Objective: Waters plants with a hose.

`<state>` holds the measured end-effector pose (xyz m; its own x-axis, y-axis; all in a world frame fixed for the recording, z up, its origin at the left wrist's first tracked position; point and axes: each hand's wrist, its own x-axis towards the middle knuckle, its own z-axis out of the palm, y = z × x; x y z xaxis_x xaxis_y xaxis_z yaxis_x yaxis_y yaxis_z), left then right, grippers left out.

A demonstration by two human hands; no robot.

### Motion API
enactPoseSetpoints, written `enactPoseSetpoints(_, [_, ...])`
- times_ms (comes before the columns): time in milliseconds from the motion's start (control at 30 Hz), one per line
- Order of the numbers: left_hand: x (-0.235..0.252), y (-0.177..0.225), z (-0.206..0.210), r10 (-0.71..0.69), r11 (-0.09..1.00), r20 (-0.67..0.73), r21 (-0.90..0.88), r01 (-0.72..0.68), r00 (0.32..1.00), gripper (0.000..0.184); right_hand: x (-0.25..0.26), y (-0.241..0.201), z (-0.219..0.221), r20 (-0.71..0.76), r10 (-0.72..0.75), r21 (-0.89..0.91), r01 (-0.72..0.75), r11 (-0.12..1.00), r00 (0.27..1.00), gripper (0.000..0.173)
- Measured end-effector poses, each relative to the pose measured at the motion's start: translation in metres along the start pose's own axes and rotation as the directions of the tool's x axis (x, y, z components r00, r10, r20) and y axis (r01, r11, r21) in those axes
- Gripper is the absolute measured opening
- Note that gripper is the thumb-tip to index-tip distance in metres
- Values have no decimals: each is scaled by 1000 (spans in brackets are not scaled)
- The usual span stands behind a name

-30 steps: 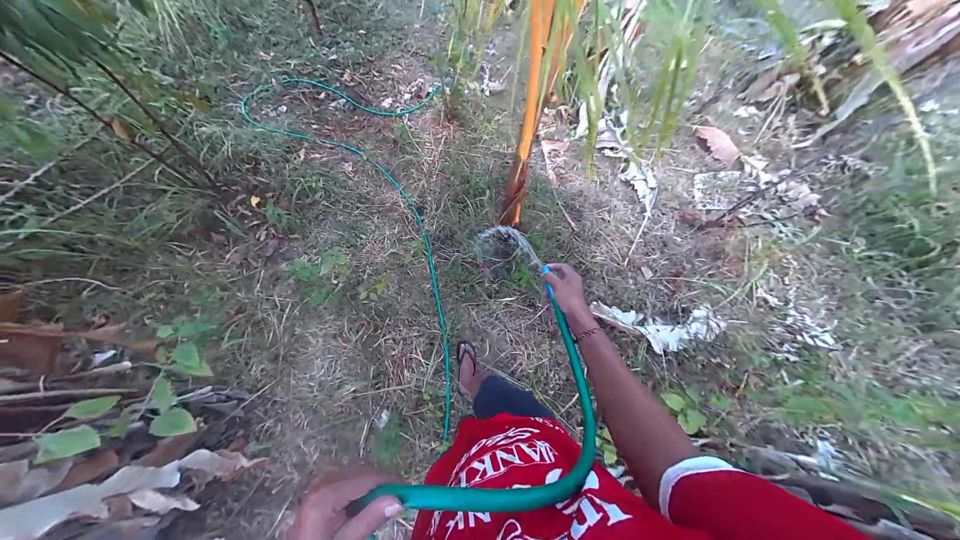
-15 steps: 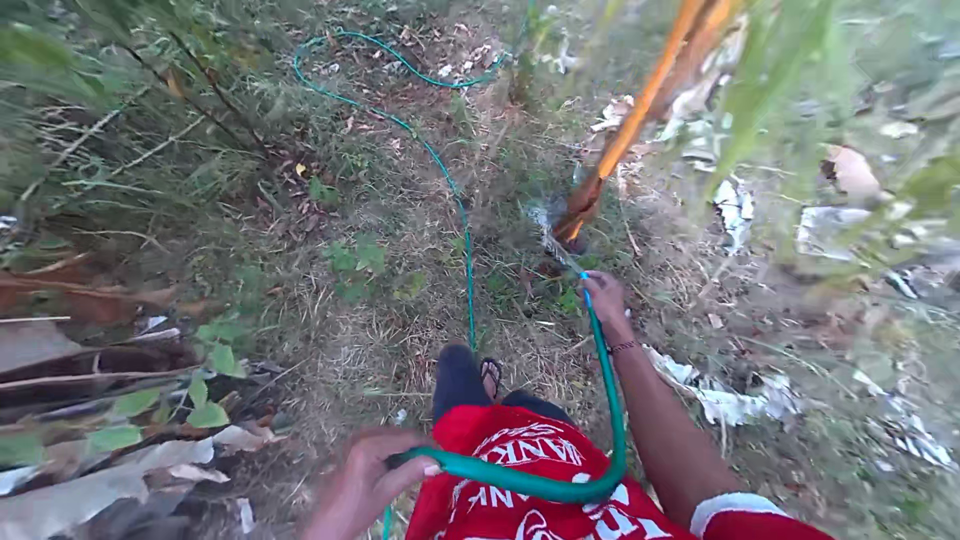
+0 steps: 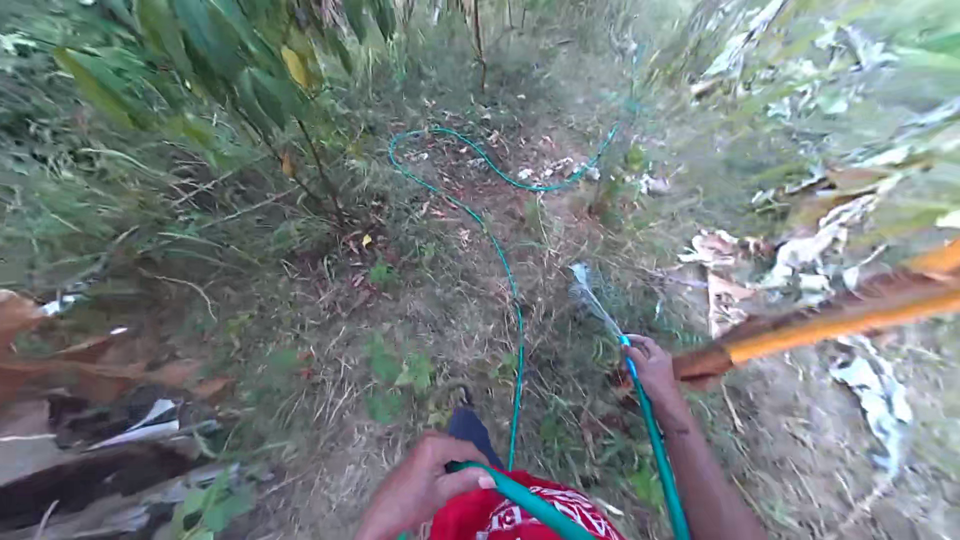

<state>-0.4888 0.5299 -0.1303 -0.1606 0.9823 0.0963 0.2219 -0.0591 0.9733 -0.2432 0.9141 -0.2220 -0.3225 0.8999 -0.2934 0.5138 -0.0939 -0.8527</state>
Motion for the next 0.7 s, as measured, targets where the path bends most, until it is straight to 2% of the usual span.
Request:
enactPoseSetpoints(100, [45,0,-53,-4,1000,6,-31,4,1000,32,61,-51,51,108,-38,46,33,998,993,37])
enactPoseSetpoints(200, [80,15,-96,-3,998,42,-69,6,999,33,96,-109,101,279,-58,71,40,997,958,34])
enactPoseSetpoints(367, [131,18,-130,-73,990,9,-117,74,997,31,142,-161,185,605,-39,57,6,998,795,38])
enactPoseSetpoints(567, [197,15,-149,-134,991,-221,-37,129,966,33,234,-208,259,766,-122,174,-20,985,631,38])
enactPoseSetpoints(700, [273,21,-156,-171,982,-347,21,190,922,32,308,-243,283,823,-154,213,-45,976,547,36])
